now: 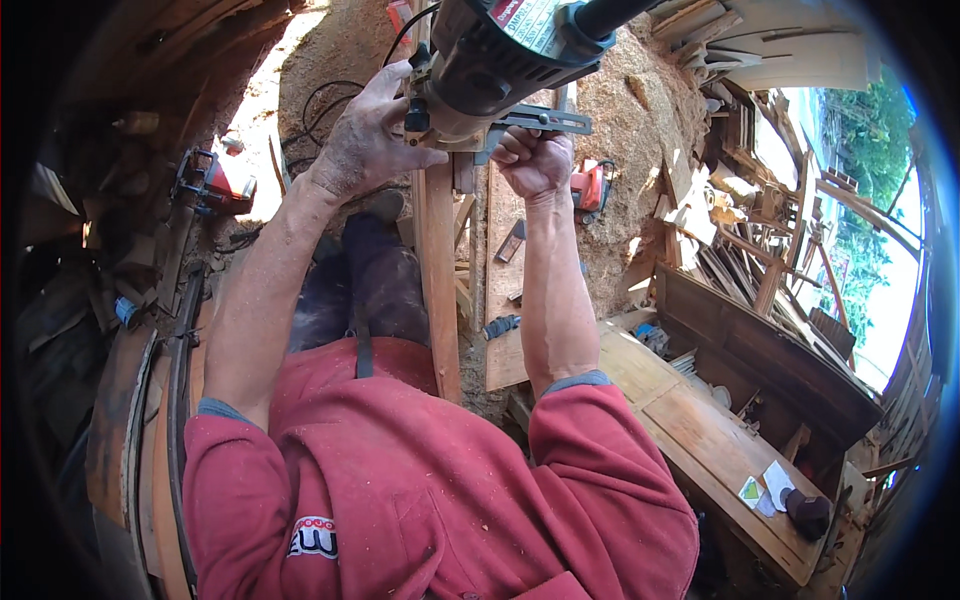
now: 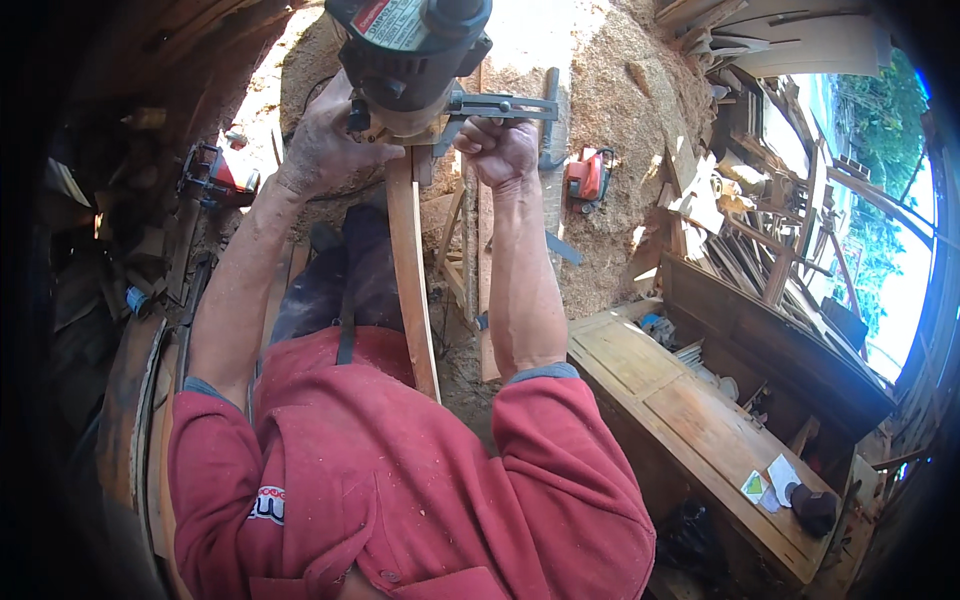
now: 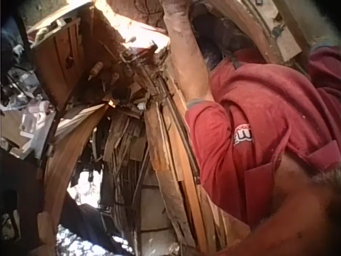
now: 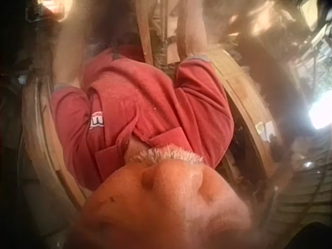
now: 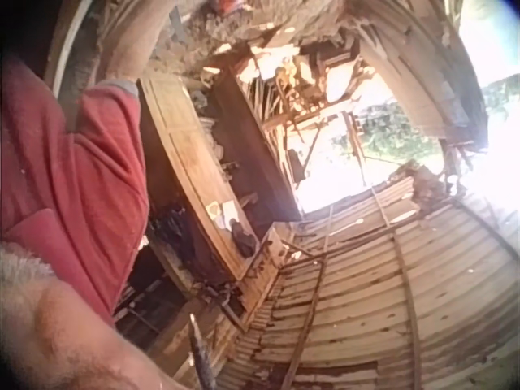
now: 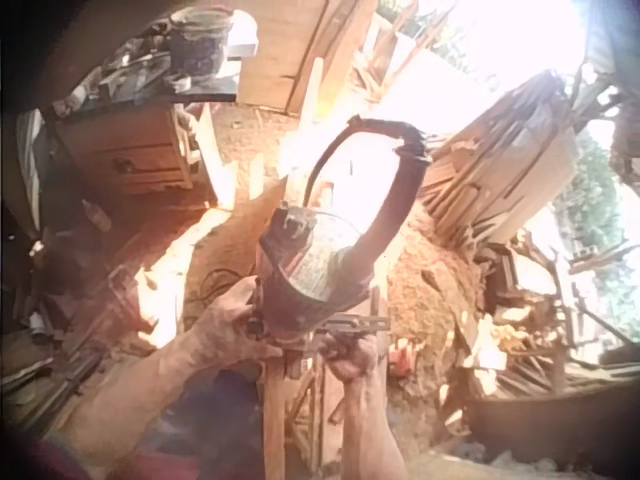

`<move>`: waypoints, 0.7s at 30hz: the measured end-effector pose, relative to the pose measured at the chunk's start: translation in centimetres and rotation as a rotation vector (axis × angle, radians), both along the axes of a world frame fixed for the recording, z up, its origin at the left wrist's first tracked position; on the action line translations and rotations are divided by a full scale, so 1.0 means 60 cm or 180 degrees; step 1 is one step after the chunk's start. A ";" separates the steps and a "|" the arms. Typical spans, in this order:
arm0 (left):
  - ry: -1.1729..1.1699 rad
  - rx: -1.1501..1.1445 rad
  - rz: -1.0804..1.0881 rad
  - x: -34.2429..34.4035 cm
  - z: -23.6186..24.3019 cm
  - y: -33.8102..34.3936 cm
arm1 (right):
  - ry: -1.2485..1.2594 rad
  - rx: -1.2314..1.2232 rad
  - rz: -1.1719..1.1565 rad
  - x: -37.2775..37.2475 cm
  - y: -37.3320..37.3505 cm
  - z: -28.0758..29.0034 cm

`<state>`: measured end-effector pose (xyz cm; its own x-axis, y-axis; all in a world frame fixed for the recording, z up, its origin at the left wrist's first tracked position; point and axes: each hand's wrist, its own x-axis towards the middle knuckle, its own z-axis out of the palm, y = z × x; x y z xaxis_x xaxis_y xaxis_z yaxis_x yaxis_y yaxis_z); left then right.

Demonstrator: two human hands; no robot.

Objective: The person installs hardware onto a wooden door using a chisel, a hammer, and a power router. They use the chisel and hammer to clear wood from pre-cut recesses, measure fit with metal hardware pieces, and use a power router to refine the cut-out area on the door edge.

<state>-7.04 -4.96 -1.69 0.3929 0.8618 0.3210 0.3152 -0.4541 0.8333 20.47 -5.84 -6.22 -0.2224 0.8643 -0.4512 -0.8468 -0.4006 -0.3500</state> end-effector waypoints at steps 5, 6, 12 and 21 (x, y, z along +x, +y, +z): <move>0.0025 -0.0155 -0.0019 -0.002 0.003 -0.002 | 0.0196 -0.0147 0.1013 0.040 0.023 0.006; 0.0028 -0.0125 -0.0037 -0.003 0.003 0.000 | 0.0177 -0.0195 0.1242 0.045 0.029 0.009; 0.0114 0.0002 0.0033 0.000 0.009 0.003 | -0.0125 0.0038 0.0302 0.016 0.005 0.006; -0.0058 -0.0230 0.0016 0.022 0.019 0.001 | 0.0426 0.1001 -0.1032 -0.037 -0.049 -0.056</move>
